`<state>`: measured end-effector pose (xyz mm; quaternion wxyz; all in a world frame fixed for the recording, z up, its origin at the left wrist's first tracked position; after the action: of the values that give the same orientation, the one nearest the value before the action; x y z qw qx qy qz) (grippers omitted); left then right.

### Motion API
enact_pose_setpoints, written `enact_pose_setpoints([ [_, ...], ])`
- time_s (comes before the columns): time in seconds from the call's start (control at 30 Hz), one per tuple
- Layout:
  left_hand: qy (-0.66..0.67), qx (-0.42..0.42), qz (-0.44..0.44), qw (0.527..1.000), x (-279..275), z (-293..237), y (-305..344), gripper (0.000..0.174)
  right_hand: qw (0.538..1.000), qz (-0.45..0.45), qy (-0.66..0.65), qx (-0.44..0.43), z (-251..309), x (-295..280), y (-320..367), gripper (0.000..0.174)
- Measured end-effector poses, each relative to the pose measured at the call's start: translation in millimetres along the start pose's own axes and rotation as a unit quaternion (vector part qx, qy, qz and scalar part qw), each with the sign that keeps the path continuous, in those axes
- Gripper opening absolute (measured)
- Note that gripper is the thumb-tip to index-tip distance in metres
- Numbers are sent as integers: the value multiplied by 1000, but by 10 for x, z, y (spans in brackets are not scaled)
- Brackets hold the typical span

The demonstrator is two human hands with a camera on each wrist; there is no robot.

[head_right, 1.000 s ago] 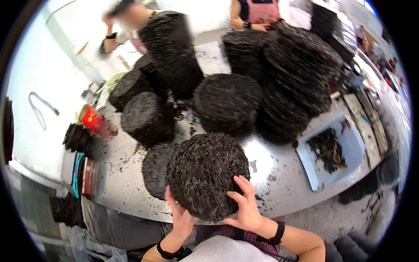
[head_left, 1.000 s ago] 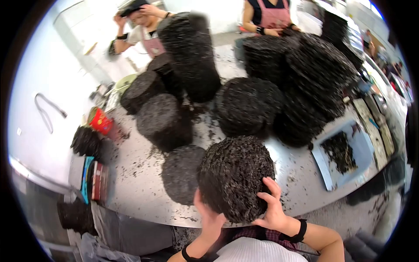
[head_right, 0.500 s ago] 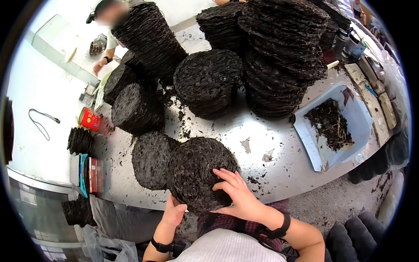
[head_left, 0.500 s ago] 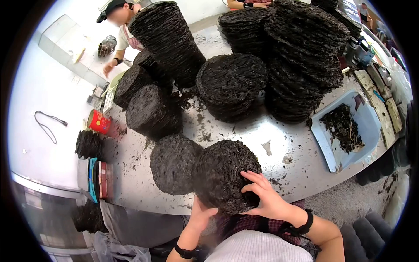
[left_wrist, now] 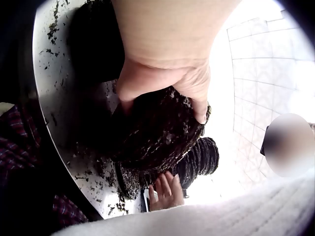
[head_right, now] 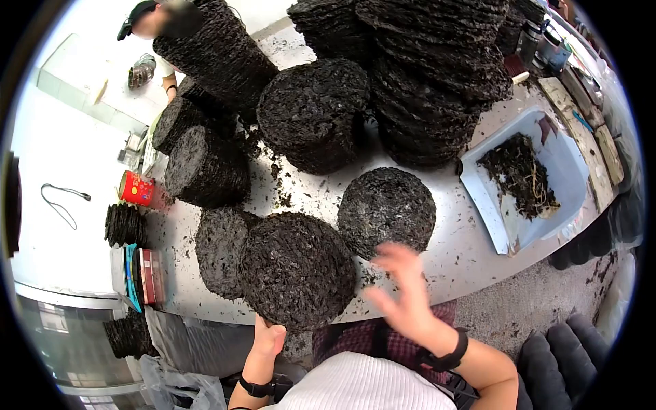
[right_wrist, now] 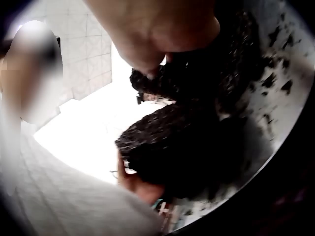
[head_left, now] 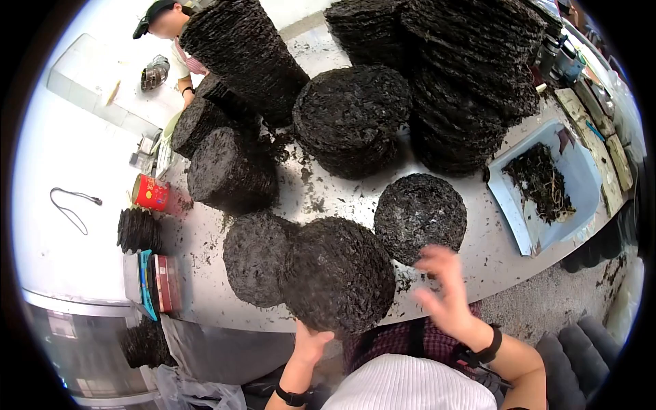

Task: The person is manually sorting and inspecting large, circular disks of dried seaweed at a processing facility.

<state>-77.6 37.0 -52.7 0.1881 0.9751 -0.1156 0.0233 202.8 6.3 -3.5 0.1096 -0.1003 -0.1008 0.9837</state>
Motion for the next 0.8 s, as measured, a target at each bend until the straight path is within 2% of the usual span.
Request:
enact_pose_setpoints([
  [0.03,5,1,2,1000,40,-3,-18,102,993,109,-47,-8,188,270,-32,48],
  [0.1,15,-6,22,1000,172,-27,-34,99,987,146,-42,-46,456,570,-27,56],
  [0.13,21,-8,30,999,210,-35,-35,98,985,163,2,-53,478,690,-25,57],
  [0.27,7,1,14,1000,135,-50,-23,87,976,203,-75,-15,394,790,-114,55],
  [0.37,-5,18,6,1000,88,-75,-39,88,966,183,-164,81,363,622,-102,56],
  [0.4,2,23,5,1000,59,-51,-38,88,985,131,-114,-15,481,446,-124,53],
  [0.47,13,29,1,999,-20,19,6,88,997,-40,-69,2,346,33,-34,39],
  [0.5,16,29,0,999,-21,17,9,87,984,-136,-98,57,69,-167,91,36],
  [0.53,19,28,0,999,-12,8,25,87,963,-202,-122,129,-158,-321,82,37],
  [0.6,21,33,2,999,11,-5,41,87,933,-267,-181,160,-741,-447,107,47],
  [0.63,20,38,4,999,20,-10,53,87,924,-333,-153,106,-794,-518,126,50],
  [0.7,16,38,7,999,29,-4,29,87,965,-251,-5,81,-569,-389,132,58],
  [0.73,10,28,6,1000,16,12,49,88,978,-182,-89,55,-334,-187,69,56],
  [0.77,5,18,7,1000,23,34,62,88,999,-1,44,-22,-47,70,-35,55],
  [0.8,48,23,2,999,76,-16,42,86,998,60,-4,-20,132,297,-27,49],
])
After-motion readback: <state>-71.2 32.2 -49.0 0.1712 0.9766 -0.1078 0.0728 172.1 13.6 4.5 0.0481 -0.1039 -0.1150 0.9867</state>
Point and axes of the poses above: each hand's wrist, its own y-axis away from the middle knuckle, its own x-axis out of the palm, z = x × y, the point moved 9 cm from there along -y, towards the middle knuckle, and after that the axes turned 14 degrees about -y, right-handed, at the moved point
